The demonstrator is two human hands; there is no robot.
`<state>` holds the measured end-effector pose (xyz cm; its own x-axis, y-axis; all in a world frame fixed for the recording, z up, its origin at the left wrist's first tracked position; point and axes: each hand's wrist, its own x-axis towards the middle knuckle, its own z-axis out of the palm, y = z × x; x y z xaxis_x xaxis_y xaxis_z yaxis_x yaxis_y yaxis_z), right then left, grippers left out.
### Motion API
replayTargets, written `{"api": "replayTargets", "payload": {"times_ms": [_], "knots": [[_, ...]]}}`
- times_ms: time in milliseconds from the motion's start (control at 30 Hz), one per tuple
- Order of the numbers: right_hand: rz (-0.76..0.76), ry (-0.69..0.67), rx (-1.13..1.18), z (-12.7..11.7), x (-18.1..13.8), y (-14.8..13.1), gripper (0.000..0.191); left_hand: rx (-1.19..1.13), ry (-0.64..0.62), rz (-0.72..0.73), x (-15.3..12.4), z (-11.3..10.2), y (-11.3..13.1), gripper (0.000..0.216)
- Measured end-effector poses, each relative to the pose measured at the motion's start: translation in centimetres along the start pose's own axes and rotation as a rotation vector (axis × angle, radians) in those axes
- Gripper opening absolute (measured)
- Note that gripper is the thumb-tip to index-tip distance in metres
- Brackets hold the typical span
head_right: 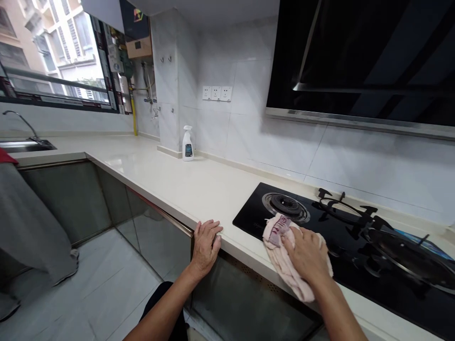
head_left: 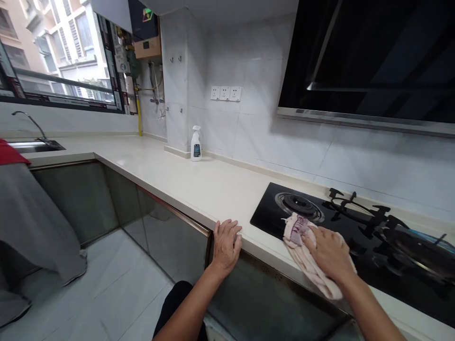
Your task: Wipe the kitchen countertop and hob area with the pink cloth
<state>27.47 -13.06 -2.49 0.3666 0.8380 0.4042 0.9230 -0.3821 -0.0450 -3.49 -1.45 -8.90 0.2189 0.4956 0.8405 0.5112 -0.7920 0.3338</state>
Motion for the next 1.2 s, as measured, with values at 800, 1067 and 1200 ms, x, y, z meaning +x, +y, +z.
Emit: {"api": "replayTargets", "payload": {"times_ms": [800,1067,1200], "knots": [[-0.192,-0.015,0.14,-1.4,0.8,-0.6,0.052,0.07,-0.063,0.065,0.2,-0.8,-1.1,0.028],[-0.177,0.072,0.172,-0.5,-5.6,7.2,0.055,0.049,-0.047,0.06,0.2,-0.4,-1.1,0.027],[-0.147,0.128,0.136,0.2,-8.1,11.0,0.054,0.057,-0.062,0.058,0.2,-0.7,-1.1,0.027]]}}
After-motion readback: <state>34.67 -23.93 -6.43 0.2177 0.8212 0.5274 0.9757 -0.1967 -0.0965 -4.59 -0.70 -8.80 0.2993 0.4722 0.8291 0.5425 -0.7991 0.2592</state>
